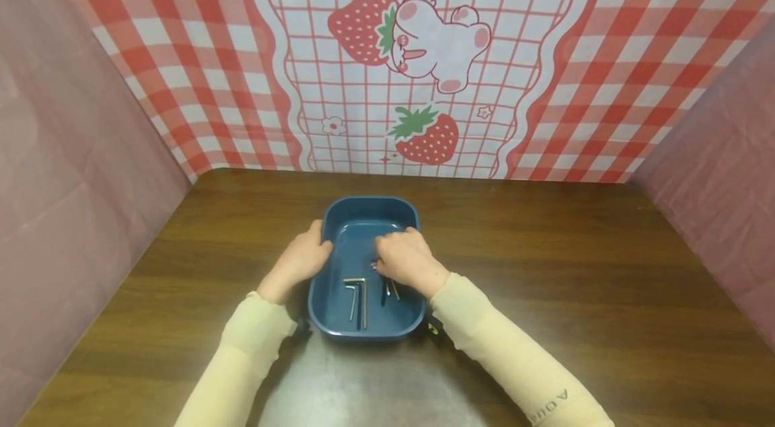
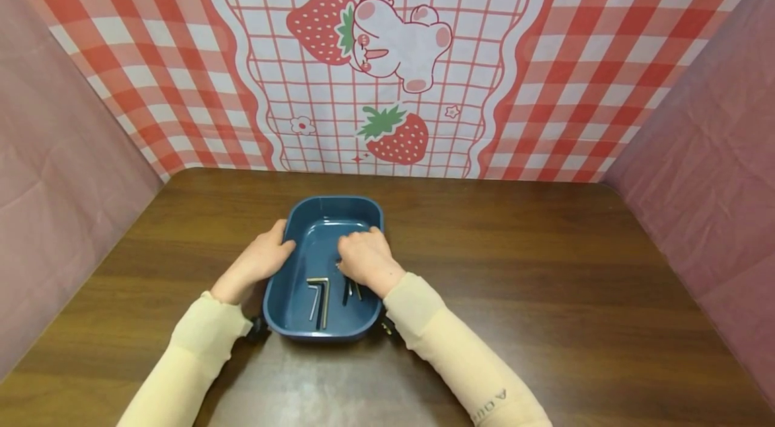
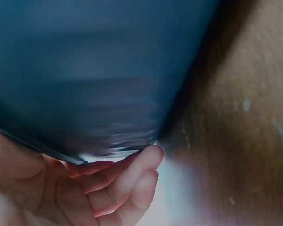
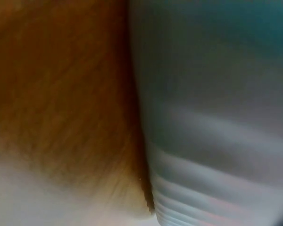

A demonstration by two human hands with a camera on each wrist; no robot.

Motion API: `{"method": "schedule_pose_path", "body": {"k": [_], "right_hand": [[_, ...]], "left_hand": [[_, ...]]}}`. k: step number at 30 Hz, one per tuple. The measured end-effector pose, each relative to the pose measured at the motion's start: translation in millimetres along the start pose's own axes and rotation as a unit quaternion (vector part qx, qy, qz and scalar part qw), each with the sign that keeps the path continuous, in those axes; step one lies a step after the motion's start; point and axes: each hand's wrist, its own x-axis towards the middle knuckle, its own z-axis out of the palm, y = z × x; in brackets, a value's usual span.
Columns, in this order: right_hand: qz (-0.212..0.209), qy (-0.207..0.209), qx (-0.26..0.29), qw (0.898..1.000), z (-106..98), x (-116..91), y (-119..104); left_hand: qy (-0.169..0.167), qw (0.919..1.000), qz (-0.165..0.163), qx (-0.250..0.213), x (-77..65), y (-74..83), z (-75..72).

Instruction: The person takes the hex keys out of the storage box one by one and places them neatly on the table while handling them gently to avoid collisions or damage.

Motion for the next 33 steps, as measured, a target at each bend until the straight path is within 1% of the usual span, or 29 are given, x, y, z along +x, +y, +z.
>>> {"method": "schedule_pose_path", "body": {"k": [4,9,17,22,29,33], "right_hand": [[0.011,0.018,0.019,1.0,-1,-1,1],[0.017,0.04,0.062,0.997,0,-1,3],[0.042,0.064,0.147,0.986,-2,-2,6],[0.047,0.078,0.162,0.983,-5,-6,6],[0.042,0.079,0.173,0.981,-8,-11,7],[0.039,0.088,0.184,0.978,-14,-13,8]], "left_hand": [[-0.004,1.0,-0.003,0.001,-0.5,0.1,-0.2],[-0.005,1.0,-0.004,0.003,-1.7,1.0,-0.8],[0.0,0.9999,0.01,0.012,-0.2,0.7,-1.2],[-0.002,0.9999,0.013,0.01,1.1,0.5,-2.5],[-0.008,0.9999,0.01,0.002,-0.8,0.0,-2.5],[-0.01,0.9999,0.008,-0.001,-1.9,0.2,-3.3]]}}
